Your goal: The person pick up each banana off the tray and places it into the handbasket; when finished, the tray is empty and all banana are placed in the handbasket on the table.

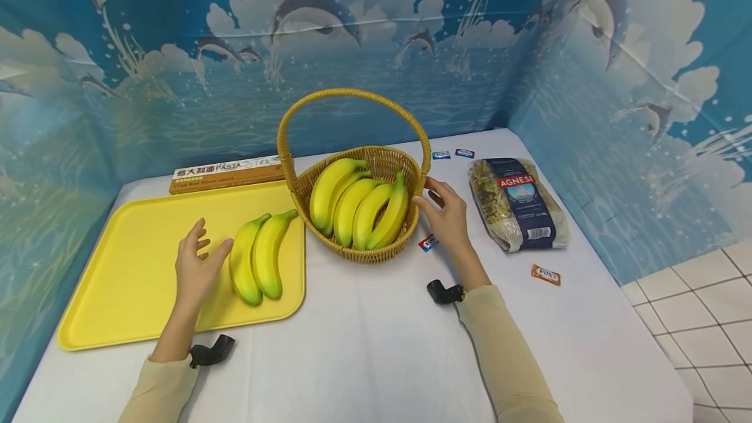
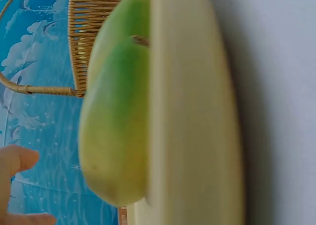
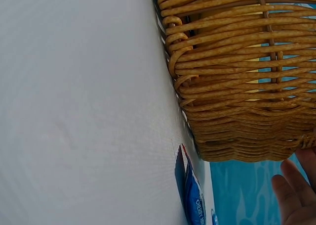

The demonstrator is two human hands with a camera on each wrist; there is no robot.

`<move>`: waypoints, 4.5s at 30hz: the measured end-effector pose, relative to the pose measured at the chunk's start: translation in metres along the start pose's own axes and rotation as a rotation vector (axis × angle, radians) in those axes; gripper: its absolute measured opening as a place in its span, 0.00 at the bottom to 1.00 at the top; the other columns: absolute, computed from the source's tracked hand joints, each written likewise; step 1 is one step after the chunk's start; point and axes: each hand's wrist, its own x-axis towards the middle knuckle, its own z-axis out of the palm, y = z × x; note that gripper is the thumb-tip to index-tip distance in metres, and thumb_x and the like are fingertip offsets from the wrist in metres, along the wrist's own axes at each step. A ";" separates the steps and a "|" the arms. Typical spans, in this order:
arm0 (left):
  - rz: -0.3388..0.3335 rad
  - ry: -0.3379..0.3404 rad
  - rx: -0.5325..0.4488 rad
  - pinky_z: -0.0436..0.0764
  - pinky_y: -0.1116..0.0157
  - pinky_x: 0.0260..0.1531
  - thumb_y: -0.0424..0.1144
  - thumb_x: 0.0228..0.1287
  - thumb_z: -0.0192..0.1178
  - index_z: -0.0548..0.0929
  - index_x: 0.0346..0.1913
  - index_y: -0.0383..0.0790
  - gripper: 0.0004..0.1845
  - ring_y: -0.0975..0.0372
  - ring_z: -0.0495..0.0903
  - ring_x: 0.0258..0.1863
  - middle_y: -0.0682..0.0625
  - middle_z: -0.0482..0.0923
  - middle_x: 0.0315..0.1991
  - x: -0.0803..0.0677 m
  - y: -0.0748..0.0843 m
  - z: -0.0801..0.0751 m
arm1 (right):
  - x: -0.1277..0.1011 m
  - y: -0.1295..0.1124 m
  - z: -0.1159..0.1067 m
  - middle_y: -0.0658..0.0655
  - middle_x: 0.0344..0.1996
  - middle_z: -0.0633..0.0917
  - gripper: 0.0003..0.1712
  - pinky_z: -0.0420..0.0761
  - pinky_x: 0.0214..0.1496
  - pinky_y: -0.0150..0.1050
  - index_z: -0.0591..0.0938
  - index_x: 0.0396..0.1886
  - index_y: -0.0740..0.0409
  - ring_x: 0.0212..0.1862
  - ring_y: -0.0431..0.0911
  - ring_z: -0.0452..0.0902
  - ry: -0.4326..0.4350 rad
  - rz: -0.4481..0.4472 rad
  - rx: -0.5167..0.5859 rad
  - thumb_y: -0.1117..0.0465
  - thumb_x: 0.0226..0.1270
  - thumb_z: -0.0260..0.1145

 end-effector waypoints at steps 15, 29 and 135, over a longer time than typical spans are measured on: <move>-0.113 -0.190 0.114 0.67 0.46 0.61 0.42 0.64 0.65 0.61 0.73 0.33 0.39 0.43 0.65 0.62 0.32 0.64 0.64 0.008 -0.020 0.016 | 0.000 -0.001 -0.003 0.72 0.52 0.79 0.25 0.74 0.62 0.57 0.75 0.61 0.75 0.53 0.23 0.71 0.007 0.007 -0.005 0.73 0.64 0.65; -0.135 -0.076 0.100 0.73 0.63 0.42 0.39 0.61 0.65 0.72 0.67 0.34 0.31 0.54 0.72 0.43 0.37 0.75 0.50 0.007 -0.023 0.018 | -0.001 -0.001 -0.002 0.72 0.53 0.79 0.25 0.73 0.61 0.56 0.74 0.61 0.75 0.53 0.24 0.71 0.011 0.023 -0.015 0.73 0.64 0.65; -0.033 -0.062 0.066 0.69 0.45 0.56 0.45 0.64 0.63 0.52 0.78 0.47 0.44 0.45 0.63 0.64 0.36 0.54 0.71 0.010 0.020 0.033 | 0.000 0.000 0.002 0.75 0.52 0.78 0.26 0.73 0.62 0.58 0.73 0.61 0.77 0.54 0.25 0.72 0.003 0.014 0.048 0.74 0.63 0.65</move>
